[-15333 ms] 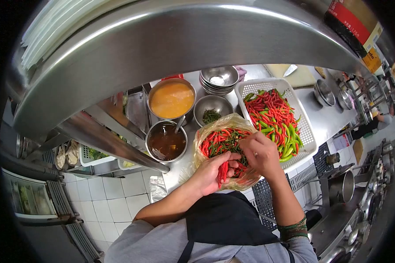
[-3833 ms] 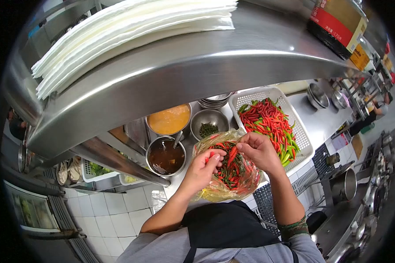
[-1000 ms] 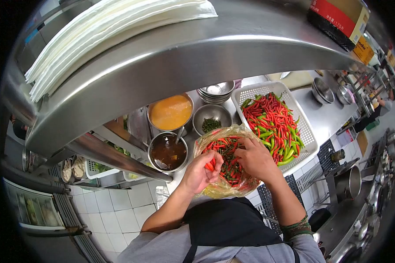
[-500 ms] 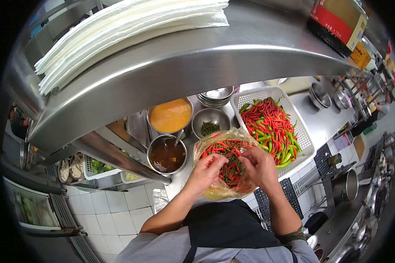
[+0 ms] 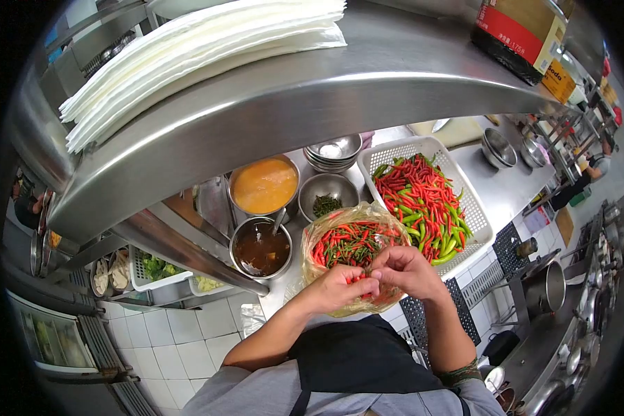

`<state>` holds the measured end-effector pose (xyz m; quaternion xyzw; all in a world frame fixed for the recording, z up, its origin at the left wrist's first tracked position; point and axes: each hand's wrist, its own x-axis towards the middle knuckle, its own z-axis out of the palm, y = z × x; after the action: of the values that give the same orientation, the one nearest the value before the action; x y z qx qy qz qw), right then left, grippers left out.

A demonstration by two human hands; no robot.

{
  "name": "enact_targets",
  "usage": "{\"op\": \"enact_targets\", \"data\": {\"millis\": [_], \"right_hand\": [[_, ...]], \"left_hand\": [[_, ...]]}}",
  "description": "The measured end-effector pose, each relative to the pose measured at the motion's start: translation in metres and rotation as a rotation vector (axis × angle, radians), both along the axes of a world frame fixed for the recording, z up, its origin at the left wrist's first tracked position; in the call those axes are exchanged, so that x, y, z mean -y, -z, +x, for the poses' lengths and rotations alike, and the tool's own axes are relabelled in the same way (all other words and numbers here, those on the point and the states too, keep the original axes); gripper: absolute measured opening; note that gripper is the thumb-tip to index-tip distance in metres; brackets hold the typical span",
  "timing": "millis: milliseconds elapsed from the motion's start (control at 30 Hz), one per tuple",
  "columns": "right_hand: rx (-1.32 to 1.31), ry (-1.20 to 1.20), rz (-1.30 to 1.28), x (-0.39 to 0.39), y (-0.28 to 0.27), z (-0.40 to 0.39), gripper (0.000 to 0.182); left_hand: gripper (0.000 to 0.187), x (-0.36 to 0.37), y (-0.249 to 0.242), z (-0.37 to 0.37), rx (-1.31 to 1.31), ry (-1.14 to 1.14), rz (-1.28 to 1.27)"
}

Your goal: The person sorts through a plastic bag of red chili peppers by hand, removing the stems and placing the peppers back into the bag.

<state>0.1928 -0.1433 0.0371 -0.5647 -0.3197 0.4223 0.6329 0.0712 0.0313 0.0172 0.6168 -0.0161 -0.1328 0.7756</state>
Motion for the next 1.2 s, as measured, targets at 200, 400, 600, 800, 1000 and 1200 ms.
{"op": "enact_targets", "data": {"millis": [200, 400, 600, 800, 1000, 1200], "right_hand": [[-0.195, 0.002, 0.086, -0.002, 0.013, -0.01, 0.012], [0.566, 0.298, 0.163, -0.017, 0.016, -0.016, 0.01], [1.016, 0.324, -0.295, -0.022, 0.007, -0.003, 0.028], [1.22, 0.313, -0.339, -0.041, 0.028, 0.023, 0.02], [1.243, 0.3, -0.165, -0.041, 0.022, 0.018, 0.011], [1.331, 0.283, -0.209, -0.045, 0.029, 0.025, 0.017]], "left_hand": [[0.031, -0.003, 0.009, -0.007, -0.26, 0.176, -0.435], [0.032, -0.004, 0.011, -0.003, -0.351, 0.028, -0.6], [0.028, -0.006, 0.022, -0.011, -0.27, -0.156, -0.498], [0.026, 0.0, 0.017, -0.01, -0.246, -0.255, -0.682], [0.024, 0.001, 0.027, -0.004, -0.28, -0.39, -0.746], [0.022, 0.003, 0.023, -0.001, -0.271, -0.366, -0.74]]}}
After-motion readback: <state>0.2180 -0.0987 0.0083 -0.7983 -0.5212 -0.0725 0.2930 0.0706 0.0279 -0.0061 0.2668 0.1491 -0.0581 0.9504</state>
